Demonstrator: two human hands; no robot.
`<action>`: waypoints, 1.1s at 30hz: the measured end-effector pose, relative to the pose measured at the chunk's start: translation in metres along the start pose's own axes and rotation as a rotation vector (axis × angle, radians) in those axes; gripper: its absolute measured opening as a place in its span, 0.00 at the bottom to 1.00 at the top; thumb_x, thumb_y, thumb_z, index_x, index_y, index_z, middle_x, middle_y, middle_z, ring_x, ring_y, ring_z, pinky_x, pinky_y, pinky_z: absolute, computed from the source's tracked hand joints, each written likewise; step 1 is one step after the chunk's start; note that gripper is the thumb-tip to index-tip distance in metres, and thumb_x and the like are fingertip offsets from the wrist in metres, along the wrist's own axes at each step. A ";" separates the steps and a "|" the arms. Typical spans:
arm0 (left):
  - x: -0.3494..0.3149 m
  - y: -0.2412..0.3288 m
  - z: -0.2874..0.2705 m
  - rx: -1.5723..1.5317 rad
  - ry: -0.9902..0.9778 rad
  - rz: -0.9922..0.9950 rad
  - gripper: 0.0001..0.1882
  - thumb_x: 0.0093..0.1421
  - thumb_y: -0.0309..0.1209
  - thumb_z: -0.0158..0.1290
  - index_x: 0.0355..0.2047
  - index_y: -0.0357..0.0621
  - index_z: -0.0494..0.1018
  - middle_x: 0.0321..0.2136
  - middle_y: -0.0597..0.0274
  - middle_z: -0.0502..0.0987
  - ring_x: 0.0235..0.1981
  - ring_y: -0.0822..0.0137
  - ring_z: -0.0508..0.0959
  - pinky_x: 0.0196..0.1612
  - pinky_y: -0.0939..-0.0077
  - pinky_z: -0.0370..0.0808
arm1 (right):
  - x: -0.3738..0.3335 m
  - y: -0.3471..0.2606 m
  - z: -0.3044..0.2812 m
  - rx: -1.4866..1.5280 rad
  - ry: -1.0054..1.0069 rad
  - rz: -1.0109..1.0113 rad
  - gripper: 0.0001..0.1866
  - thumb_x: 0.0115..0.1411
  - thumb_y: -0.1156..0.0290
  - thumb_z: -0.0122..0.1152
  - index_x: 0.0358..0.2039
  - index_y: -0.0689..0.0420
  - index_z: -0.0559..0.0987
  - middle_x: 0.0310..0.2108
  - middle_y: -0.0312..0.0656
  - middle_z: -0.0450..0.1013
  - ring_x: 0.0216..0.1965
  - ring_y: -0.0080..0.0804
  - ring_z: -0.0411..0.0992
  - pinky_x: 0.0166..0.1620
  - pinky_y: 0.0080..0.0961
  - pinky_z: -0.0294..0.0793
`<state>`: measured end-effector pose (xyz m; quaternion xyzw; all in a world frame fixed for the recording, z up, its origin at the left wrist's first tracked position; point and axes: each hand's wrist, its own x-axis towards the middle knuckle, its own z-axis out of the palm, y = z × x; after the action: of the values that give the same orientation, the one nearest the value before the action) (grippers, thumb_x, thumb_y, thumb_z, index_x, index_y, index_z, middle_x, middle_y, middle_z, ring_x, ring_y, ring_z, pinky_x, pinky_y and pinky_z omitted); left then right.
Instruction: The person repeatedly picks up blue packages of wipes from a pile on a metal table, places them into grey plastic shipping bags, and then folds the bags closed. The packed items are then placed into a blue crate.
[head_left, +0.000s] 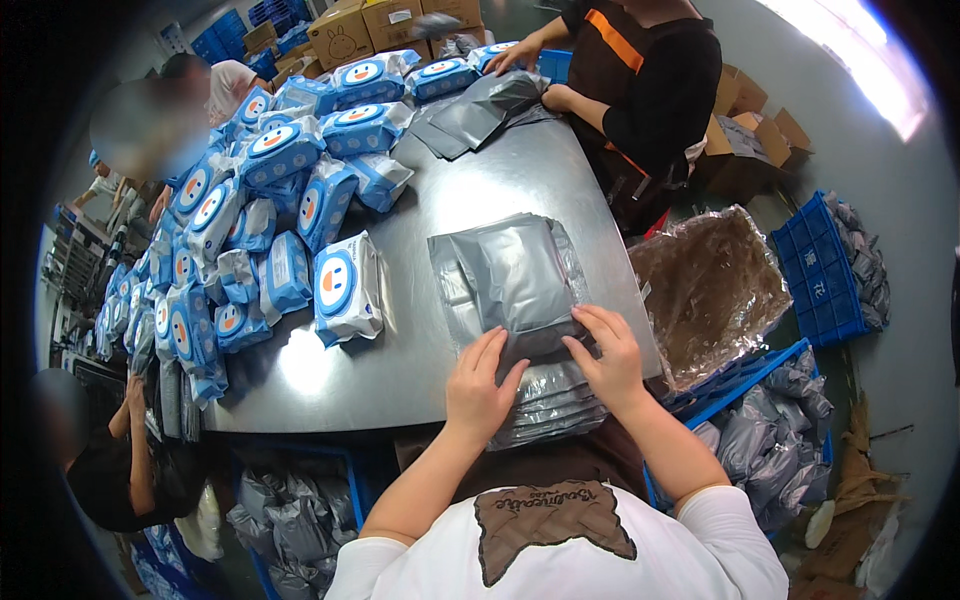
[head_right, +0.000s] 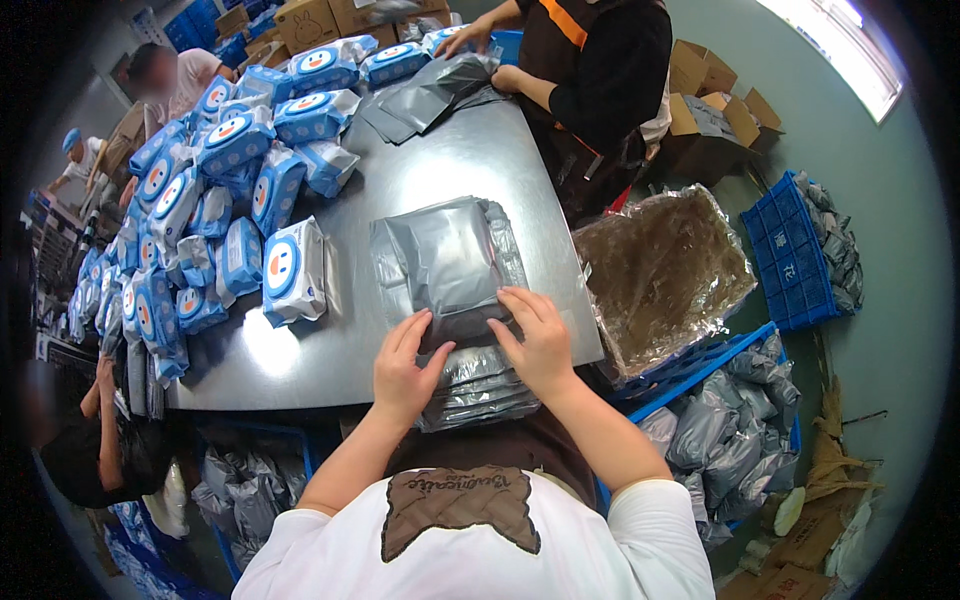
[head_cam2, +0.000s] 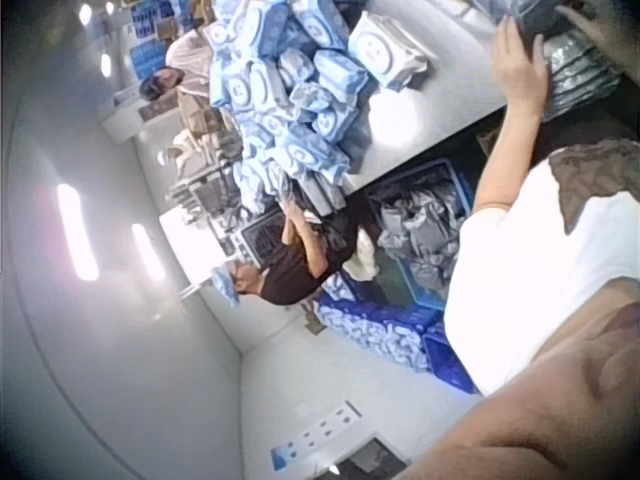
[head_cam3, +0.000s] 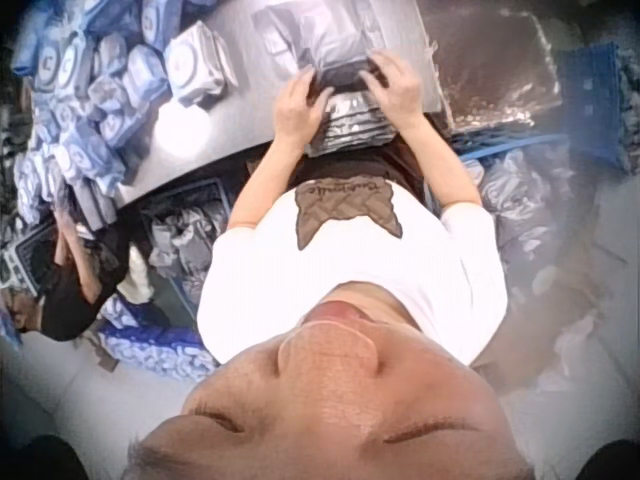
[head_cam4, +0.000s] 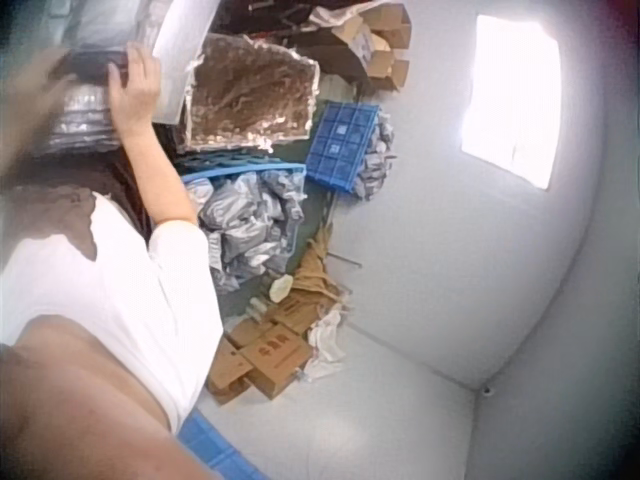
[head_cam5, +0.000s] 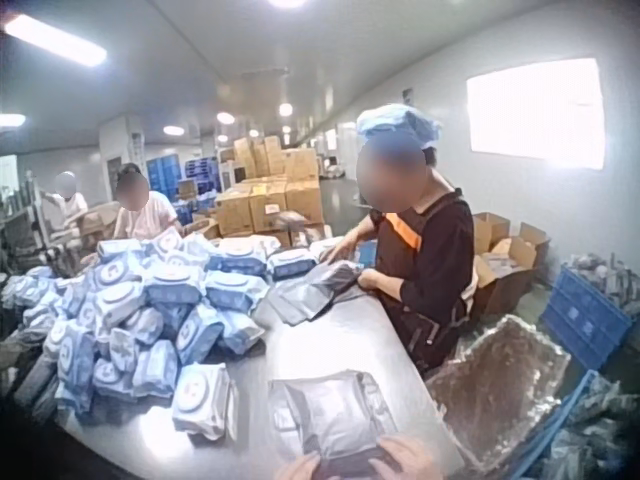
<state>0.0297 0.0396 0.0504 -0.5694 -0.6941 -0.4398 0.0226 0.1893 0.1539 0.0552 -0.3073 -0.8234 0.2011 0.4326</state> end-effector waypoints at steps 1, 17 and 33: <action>-0.005 -0.004 0.006 0.012 -0.002 -0.058 0.23 0.48 0.28 0.63 0.46 0.36 0.73 0.40 0.48 0.77 0.39 0.53 0.78 0.40 0.68 0.74 | -0.005 0.004 0.005 0.020 -0.002 0.069 0.18 0.48 0.77 0.66 0.42 0.59 0.78 0.40 0.47 0.75 0.42 0.41 0.73 0.44 0.29 0.72; -0.026 0.003 -0.072 -1.624 -0.024 -0.953 0.42 0.59 0.64 0.39 0.61 0.43 0.55 0.56 0.53 0.66 0.56 0.61 0.68 0.59 0.61 0.64 | 0.039 -0.085 -0.005 0.318 0.017 -0.587 0.12 0.45 0.83 0.62 0.32 0.58 0.81 0.26 0.38 0.76 0.25 0.30 0.72 0.32 0.26 0.74; -0.161 -0.064 -0.209 -1.261 1.279 -0.544 0.33 0.61 0.48 0.52 0.57 0.37 0.58 0.53 0.54 0.68 0.53 0.59 0.69 0.57 0.63 0.66 | 0.029 -0.108 0.044 0.493 -0.516 -0.399 0.07 0.48 0.86 0.58 0.30 0.63 0.78 0.29 0.45 0.77 0.31 0.37 0.74 0.38 0.27 0.72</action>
<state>-0.0639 -0.2155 0.0554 0.0553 -0.2924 -0.9545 -0.0165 0.1038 0.0920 0.1132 0.0316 -0.8755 0.3751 0.3030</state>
